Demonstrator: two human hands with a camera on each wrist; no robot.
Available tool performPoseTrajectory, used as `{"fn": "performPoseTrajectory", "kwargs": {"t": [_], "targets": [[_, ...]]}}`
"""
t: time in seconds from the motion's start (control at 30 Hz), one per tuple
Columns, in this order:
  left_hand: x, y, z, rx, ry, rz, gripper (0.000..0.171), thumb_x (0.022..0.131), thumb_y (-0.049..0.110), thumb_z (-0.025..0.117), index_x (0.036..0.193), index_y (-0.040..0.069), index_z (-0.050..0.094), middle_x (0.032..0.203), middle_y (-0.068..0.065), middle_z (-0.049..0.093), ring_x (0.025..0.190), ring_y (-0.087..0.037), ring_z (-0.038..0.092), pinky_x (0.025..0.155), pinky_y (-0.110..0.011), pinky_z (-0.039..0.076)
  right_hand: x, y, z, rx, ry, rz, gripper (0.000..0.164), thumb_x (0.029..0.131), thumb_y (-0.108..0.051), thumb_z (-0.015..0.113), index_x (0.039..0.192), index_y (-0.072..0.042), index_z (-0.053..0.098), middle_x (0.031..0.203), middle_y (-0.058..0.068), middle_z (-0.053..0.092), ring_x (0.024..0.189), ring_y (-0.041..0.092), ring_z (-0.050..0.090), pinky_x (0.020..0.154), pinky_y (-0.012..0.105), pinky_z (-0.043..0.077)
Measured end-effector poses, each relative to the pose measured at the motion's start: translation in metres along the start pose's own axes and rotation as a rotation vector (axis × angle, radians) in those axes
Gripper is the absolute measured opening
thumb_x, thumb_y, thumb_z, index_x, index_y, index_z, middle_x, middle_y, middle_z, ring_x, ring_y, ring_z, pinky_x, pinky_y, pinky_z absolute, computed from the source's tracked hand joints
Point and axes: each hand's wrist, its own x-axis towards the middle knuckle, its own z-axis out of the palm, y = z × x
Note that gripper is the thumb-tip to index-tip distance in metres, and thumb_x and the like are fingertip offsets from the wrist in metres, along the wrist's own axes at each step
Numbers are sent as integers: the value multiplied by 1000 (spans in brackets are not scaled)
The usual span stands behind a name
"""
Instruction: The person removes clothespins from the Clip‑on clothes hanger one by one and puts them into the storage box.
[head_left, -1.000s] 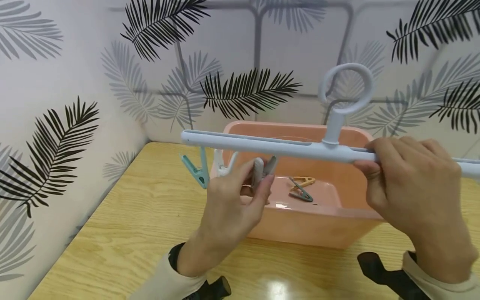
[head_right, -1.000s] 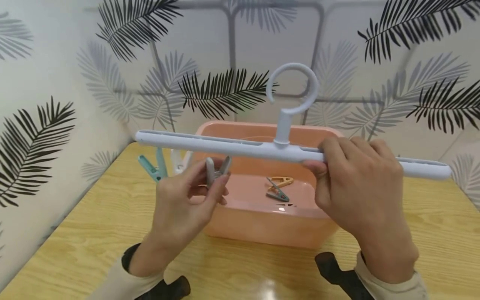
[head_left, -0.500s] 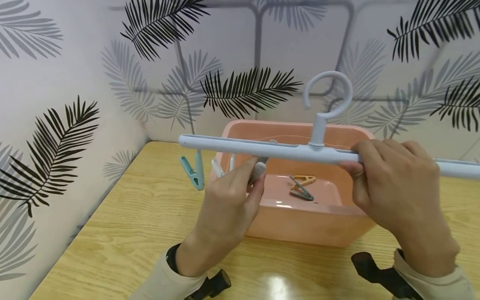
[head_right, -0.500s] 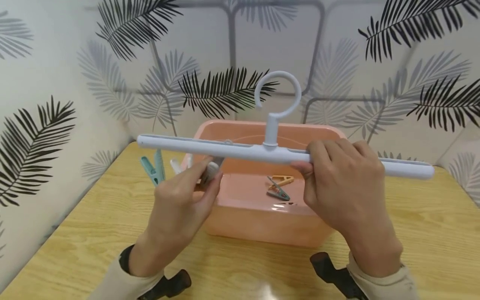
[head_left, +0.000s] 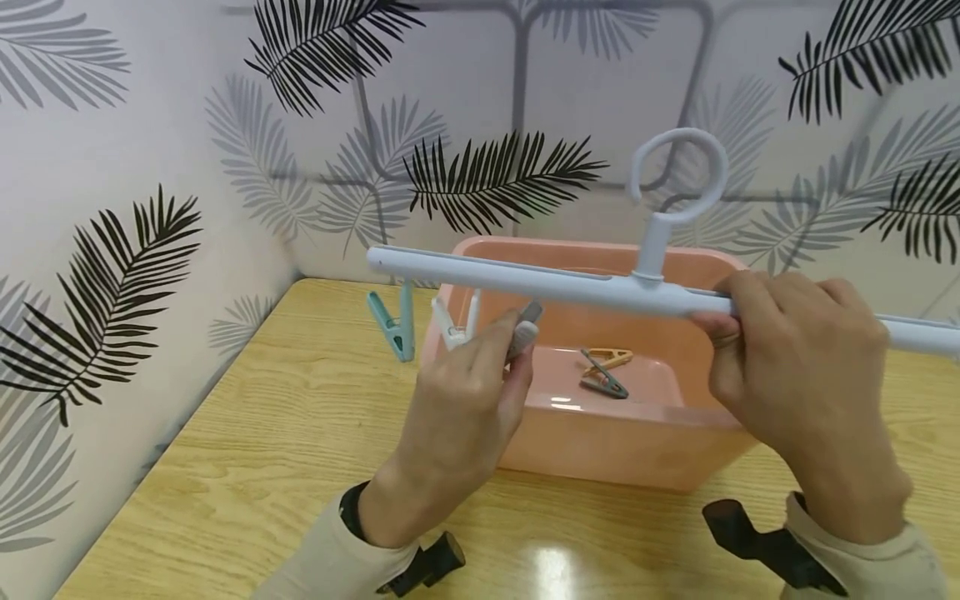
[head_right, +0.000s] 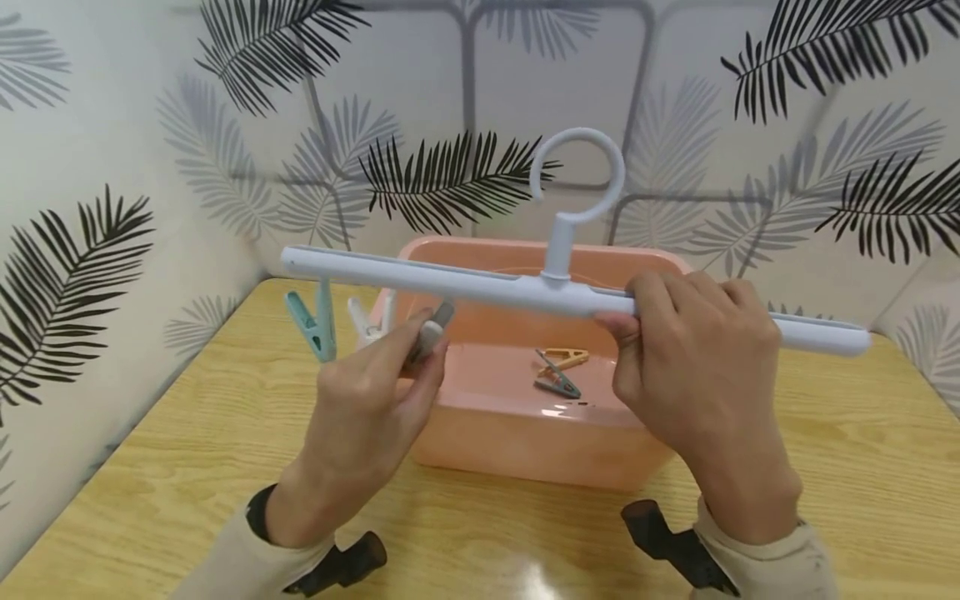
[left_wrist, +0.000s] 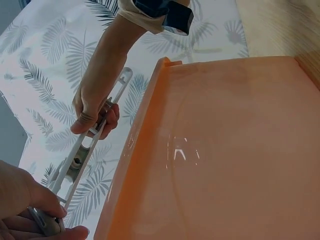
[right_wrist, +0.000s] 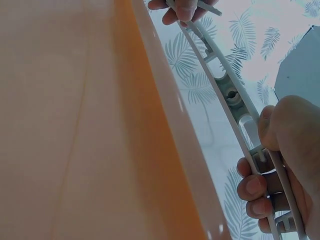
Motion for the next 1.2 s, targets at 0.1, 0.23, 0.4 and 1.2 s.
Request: {"fn": "performPoseTrajectory", "kwargs": {"t": [0.1, 0.23, 0.4, 1.2], "targets": [[0, 0, 0, -39, 0, -3, 24, 78, -6, 73, 99, -11, 64, 87, -16, 72, 73, -20, 72, 64, -24, 56, -1, 4, -1, -14, 18, 18, 52, 100, -39, 35, 73, 3, 50, 58, 19, 51, 53, 40, 50, 55, 50, 37], [0, 1, -3, -80, -21, 5, 19, 78, -5, 73, 95, -9, 65, 86, -15, 72, 75, -21, 72, 66, -24, 56, -2, 11, -4, -26, 13, 27, 54, 99, -41, 34, 73, 4, 52, 59, 20, 53, 53, 41, 51, 54, 51, 37], [0, -1, -9, -143, -42, 15, 23, 78, -3, 75, 99, -9, 66, 86, -14, 72, 70, -18, 71, 66, -21, 55, -4, 21, -8, -48, 9, 30, 47, 95, -35, 36, 75, 4, 54, 55, 18, 49, 47, 37, 46, 50, 49, 32], [34, -90, -60, -182, 52, -305, 14, 87, 4, 69, 95, -7, 71, 81, -14, 72, 72, -25, 71, 72, -13, 51, -4, 39, -21, -6, 6, 34, 55, 98, -41, 36, 85, 8, 59, 63, 22, 55, 58, 42, 52, 59, 54, 35]]}}
